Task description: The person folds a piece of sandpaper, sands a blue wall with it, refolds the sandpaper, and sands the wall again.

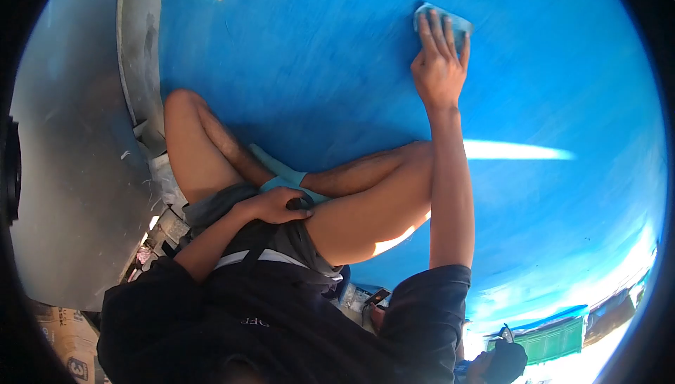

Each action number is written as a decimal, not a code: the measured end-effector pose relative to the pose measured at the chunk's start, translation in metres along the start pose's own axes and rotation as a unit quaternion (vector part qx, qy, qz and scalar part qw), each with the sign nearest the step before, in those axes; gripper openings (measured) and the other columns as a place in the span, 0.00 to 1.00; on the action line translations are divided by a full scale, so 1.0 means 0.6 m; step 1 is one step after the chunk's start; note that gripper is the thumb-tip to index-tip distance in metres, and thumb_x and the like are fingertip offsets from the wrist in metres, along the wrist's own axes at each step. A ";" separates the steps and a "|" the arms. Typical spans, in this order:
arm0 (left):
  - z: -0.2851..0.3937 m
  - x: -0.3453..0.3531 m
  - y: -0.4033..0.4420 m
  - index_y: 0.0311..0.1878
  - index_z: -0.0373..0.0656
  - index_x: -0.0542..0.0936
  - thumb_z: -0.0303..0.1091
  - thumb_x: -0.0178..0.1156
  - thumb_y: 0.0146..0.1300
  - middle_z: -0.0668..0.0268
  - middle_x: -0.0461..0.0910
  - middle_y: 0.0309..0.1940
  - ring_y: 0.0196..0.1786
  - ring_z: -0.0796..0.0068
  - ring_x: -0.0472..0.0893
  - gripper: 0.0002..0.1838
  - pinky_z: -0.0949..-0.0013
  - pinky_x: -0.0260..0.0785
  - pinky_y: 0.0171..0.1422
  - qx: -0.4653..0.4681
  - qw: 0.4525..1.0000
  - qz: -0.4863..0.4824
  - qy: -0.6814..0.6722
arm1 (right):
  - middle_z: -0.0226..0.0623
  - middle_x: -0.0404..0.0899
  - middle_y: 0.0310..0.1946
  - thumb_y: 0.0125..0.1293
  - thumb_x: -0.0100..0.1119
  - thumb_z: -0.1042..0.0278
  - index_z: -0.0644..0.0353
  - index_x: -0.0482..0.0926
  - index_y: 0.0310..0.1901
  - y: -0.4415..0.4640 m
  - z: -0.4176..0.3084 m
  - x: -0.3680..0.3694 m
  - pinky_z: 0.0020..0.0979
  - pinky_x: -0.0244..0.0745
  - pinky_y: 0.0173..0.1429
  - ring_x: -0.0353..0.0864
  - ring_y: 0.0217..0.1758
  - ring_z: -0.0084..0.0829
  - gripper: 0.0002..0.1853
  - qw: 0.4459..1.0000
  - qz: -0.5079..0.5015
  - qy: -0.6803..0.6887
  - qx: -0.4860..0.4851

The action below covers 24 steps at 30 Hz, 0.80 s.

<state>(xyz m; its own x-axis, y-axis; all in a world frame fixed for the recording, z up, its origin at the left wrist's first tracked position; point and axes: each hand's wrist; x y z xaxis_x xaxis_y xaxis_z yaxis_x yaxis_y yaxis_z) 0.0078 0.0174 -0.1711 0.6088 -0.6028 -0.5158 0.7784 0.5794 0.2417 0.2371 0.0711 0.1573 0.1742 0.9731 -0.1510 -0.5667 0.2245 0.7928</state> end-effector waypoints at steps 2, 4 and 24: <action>0.001 -0.006 0.001 0.56 0.32 0.81 0.56 0.65 0.67 0.45 0.85 0.49 0.52 0.55 0.85 0.32 0.60 0.77 0.56 -0.010 1.000 -0.004 0.007 | 0.30 0.76 0.69 0.61 0.52 0.79 0.49 0.78 0.67 0.009 -0.002 0.008 0.54 0.52 0.81 0.71 0.75 0.38 0.31 0.999 0.033 0.005 0.029; 0.003 -0.005 -0.002 0.56 0.32 0.81 0.55 0.65 0.67 0.45 0.85 0.50 0.53 0.55 0.85 0.31 0.60 0.76 0.57 -0.020 1.000 -0.010 0.007 | 0.30 0.76 0.69 0.61 0.52 0.80 0.47 0.78 0.67 0.010 -0.007 0.009 0.54 0.53 0.81 0.71 0.75 0.36 0.31 0.998 0.042 -0.011 0.041; -0.010 0.007 -0.003 0.54 0.33 0.81 0.58 0.64 0.67 0.47 0.85 0.44 0.48 0.51 0.85 0.32 0.56 0.75 0.51 0.018 0.999 0.037 -0.002 | 0.28 0.76 0.70 0.62 0.51 0.79 0.44 0.77 0.68 0.001 -0.015 0.009 0.50 0.54 0.81 0.71 0.75 0.34 0.32 1.000 0.000 -0.010 -0.024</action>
Point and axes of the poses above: each hand's wrist, its own y-axis towards the middle knuckle, its own x-axis out of the palm, z = x × y
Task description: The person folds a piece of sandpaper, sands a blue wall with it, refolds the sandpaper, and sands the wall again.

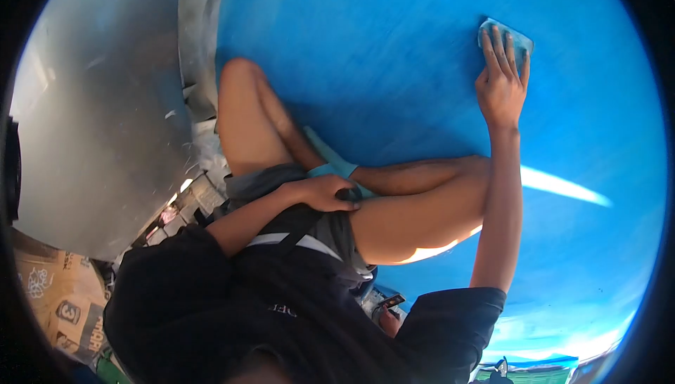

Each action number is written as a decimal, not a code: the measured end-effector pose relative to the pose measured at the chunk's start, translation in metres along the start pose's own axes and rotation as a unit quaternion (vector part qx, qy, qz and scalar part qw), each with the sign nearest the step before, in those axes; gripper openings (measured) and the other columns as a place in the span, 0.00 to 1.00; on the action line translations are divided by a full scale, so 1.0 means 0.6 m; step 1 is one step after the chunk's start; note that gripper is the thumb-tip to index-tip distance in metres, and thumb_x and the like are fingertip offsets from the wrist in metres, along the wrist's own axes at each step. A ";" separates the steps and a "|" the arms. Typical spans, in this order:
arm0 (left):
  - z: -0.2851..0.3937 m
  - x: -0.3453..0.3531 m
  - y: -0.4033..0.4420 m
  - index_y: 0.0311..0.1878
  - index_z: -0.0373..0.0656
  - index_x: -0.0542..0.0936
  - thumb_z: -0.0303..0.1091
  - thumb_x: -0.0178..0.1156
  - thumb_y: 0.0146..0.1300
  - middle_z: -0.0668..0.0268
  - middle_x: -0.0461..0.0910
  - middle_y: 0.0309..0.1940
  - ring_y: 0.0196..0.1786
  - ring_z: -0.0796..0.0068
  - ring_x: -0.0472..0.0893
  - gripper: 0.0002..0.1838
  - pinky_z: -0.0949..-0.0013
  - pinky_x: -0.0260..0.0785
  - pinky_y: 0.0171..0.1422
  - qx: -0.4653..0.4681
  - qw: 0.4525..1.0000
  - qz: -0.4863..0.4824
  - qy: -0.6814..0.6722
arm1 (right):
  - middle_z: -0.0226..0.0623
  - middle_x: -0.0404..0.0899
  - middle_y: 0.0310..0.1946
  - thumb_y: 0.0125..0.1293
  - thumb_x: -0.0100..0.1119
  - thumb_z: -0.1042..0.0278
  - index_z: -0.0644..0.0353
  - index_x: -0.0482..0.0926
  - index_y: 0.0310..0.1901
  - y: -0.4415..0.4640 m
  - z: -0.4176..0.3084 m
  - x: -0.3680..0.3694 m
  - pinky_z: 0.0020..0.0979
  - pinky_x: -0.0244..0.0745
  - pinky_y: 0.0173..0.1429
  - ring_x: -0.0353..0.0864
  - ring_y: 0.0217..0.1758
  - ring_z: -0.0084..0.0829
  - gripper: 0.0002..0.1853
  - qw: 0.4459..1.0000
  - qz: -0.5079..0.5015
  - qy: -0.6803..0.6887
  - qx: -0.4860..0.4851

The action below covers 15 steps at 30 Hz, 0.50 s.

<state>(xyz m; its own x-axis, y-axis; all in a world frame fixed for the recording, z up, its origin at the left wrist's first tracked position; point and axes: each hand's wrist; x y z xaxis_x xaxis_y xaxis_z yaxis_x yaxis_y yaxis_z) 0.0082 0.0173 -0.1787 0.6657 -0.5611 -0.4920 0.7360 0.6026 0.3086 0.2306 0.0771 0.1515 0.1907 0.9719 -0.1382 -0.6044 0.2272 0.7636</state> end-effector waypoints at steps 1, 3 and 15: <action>0.003 0.004 -0.007 0.54 0.33 0.81 0.58 0.64 0.67 0.47 0.85 0.44 0.48 0.51 0.85 0.32 0.56 0.75 0.51 -0.006 1.000 0.001 -0.005 | 0.29 0.75 0.70 0.62 0.50 0.79 0.45 0.77 0.69 0.002 -0.002 -0.007 0.51 0.54 0.81 0.71 0.75 0.36 0.32 0.999 -0.017 0.006 -0.026; 0.010 -0.004 -0.001 0.53 0.33 0.81 0.57 0.64 0.67 0.47 0.85 0.42 0.47 0.52 0.85 0.31 0.57 0.75 0.50 -0.023 0.999 -0.025 -0.005 | 0.29 0.74 0.71 0.62 0.51 0.79 0.46 0.76 0.69 0.012 0.010 -0.004 0.53 0.52 0.81 0.70 0.76 0.38 0.33 1.000 -0.003 0.010 -0.017; 0.006 -0.007 -0.003 0.50 0.34 0.82 0.57 0.65 0.66 0.47 0.85 0.39 0.44 0.54 0.85 0.30 0.56 0.74 0.47 0.005 1.000 -0.013 -0.022 | 0.28 0.75 0.70 0.59 0.52 0.80 0.44 0.77 0.69 0.009 0.002 0.000 0.53 0.51 0.82 0.71 0.75 0.36 0.34 1.000 -0.001 0.018 -0.013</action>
Point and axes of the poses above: each hand's wrist, its own y-axis towards the middle knuckle, its own x-axis out of the palm, z = x × y
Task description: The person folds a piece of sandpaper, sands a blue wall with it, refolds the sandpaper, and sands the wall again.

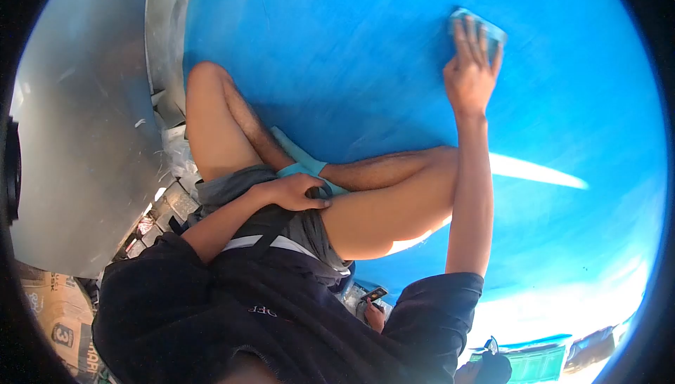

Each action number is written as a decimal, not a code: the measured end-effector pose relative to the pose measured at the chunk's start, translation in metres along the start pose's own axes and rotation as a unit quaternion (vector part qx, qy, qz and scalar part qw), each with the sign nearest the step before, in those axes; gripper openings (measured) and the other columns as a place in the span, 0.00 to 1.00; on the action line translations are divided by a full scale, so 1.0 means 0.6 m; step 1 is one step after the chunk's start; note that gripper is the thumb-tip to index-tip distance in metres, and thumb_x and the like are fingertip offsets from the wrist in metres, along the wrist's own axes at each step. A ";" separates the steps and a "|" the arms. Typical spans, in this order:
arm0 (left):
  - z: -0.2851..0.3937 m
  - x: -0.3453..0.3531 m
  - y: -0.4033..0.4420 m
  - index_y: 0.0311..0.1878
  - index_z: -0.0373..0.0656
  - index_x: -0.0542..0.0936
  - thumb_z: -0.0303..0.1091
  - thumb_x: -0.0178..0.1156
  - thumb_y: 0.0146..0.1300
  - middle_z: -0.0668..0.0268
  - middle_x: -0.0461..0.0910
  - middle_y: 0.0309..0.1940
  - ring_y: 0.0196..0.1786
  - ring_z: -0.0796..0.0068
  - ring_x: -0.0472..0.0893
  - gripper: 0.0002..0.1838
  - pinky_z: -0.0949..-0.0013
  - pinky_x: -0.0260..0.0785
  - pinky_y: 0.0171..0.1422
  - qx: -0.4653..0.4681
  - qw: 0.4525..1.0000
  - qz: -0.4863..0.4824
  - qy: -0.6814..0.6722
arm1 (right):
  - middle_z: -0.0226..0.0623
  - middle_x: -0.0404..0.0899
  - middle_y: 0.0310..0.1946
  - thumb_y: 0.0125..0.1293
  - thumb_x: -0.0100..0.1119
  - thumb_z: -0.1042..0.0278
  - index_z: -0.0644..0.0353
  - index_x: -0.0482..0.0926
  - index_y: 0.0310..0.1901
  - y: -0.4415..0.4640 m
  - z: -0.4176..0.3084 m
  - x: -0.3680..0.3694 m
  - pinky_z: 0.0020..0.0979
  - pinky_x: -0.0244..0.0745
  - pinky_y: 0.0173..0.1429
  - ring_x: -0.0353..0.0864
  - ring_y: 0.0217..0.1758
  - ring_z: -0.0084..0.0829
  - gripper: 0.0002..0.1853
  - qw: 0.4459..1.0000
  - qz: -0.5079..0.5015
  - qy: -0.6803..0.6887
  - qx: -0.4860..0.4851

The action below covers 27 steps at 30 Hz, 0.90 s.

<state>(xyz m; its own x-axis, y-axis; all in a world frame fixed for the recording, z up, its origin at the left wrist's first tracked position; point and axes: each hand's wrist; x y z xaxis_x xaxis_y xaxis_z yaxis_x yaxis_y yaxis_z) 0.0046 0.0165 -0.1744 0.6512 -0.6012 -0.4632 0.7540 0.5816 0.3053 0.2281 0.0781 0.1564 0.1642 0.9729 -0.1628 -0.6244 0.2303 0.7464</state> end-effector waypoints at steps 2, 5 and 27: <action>-0.009 0.010 0.005 0.51 0.34 0.82 0.57 0.64 0.66 0.47 0.85 0.39 0.45 0.53 0.85 0.30 0.56 0.74 0.48 0.023 0.999 0.022 0.008 | 0.29 0.75 0.70 0.59 0.53 0.80 0.45 0.77 0.68 -0.004 -0.014 -0.007 0.53 0.50 0.82 0.71 0.75 0.36 0.33 1.000 -0.022 0.003 -0.011; 0.013 -0.013 0.008 0.55 0.35 0.82 0.58 0.64 0.66 0.46 0.85 0.43 0.49 0.52 0.85 0.32 0.57 0.75 0.52 -0.051 0.997 -0.049 0.022 | 0.29 0.75 0.70 0.59 0.53 0.81 0.45 0.77 0.68 0.006 -0.006 -0.003 0.54 0.51 0.82 0.71 0.75 0.37 0.33 1.000 -0.009 0.007 0.011; 0.009 -0.005 0.002 0.57 0.31 0.80 0.59 0.65 0.66 0.44 0.85 0.47 0.50 0.55 0.86 0.35 0.59 0.77 0.54 -0.033 0.999 -0.035 0.009 | 0.29 0.76 0.69 0.60 0.53 0.80 0.46 0.78 0.67 -0.007 -0.016 -0.017 0.53 0.55 0.80 0.72 0.74 0.36 0.31 0.999 -0.036 0.009 -0.007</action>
Point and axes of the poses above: each hand's wrist, its own y-axis towards the middle knuckle, its own x-axis out of the palm, z = x × y
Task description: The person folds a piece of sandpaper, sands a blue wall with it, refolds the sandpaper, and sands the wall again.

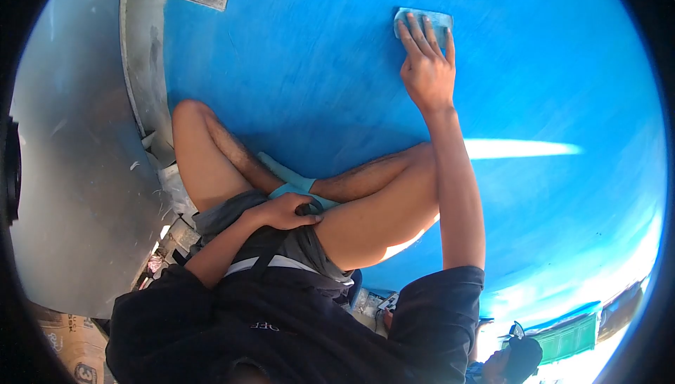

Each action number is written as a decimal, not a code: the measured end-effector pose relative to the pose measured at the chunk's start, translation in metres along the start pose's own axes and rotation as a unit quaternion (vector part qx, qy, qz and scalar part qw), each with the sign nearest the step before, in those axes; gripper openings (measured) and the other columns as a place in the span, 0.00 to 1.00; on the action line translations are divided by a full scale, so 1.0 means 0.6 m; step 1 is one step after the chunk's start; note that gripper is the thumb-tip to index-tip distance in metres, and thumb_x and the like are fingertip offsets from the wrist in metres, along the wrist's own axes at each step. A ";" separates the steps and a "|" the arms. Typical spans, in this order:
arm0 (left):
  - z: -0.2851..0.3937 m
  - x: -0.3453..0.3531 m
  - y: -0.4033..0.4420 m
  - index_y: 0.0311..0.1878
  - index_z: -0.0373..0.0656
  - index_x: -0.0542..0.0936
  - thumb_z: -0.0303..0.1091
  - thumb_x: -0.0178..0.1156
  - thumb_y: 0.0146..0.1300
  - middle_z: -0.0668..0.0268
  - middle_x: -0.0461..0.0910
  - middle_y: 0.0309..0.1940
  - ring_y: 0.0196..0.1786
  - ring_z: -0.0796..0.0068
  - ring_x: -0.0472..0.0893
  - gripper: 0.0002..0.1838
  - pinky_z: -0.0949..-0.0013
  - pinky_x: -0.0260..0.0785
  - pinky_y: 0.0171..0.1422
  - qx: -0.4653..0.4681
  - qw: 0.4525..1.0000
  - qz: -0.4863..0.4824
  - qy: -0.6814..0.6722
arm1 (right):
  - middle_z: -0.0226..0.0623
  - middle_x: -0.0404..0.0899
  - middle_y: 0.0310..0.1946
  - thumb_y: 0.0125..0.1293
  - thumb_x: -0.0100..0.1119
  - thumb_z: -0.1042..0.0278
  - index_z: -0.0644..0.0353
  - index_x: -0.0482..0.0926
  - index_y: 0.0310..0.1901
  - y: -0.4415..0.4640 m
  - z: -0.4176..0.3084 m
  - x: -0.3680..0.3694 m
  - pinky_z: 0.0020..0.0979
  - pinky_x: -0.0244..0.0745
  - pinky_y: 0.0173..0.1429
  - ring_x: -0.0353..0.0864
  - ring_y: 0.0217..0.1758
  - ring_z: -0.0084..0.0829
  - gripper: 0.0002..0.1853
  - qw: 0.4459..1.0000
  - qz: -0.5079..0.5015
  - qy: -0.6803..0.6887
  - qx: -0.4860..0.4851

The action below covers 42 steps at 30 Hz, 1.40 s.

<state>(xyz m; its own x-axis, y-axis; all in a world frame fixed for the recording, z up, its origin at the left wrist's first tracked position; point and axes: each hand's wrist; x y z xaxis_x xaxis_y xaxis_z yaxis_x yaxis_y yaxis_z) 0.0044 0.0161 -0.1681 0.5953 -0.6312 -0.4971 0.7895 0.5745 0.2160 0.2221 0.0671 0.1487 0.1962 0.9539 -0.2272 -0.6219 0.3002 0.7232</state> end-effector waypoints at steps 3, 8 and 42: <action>-0.005 0.001 0.003 0.56 0.30 0.80 0.60 0.65 0.66 0.45 0.85 0.47 0.49 0.56 0.86 0.36 0.59 0.78 0.52 0.011 1.000 0.006 0.014 | 0.30 0.76 0.69 0.61 0.53 0.81 0.48 0.78 0.66 0.010 0.013 0.003 0.52 0.54 0.81 0.72 0.74 0.36 0.31 0.995 0.058 -0.003 0.078; 0.000 0.003 -0.001 0.55 0.31 0.80 0.60 0.65 0.66 0.46 0.85 0.46 0.48 0.57 0.86 0.35 0.59 0.78 0.52 0.016 0.999 0.040 0.024 | 0.29 0.77 0.69 0.61 0.52 0.81 0.48 0.79 0.65 -0.002 0.013 -0.001 0.54 0.54 0.81 0.73 0.73 0.36 0.30 0.999 0.029 0.024 0.022; 0.009 -0.005 -0.001 0.62 0.29 0.77 0.60 0.65 0.65 0.42 0.82 0.55 0.58 0.52 0.83 0.40 0.58 0.75 0.61 -0.025 0.999 -0.012 0.017 | 0.30 0.76 0.69 0.61 0.52 0.81 0.48 0.77 0.67 -0.001 0.003 0.000 0.51 0.55 0.81 0.71 0.74 0.36 0.31 1.000 -0.004 0.014 -0.009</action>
<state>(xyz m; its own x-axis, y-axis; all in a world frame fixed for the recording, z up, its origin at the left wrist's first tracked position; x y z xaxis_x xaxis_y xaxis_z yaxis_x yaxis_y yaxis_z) 0.0027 0.0146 -0.1620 0.5706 -0.6268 -0.5305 0.7942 0.5855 0.1624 0.2241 0.0668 0.1494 0.1805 0.9507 -0.2520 -0.6335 0.3084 0.7096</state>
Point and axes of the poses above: each hand's wrist, its own y-axis towards the middle knuckle, its own x-axis out of the palm, z = x × y
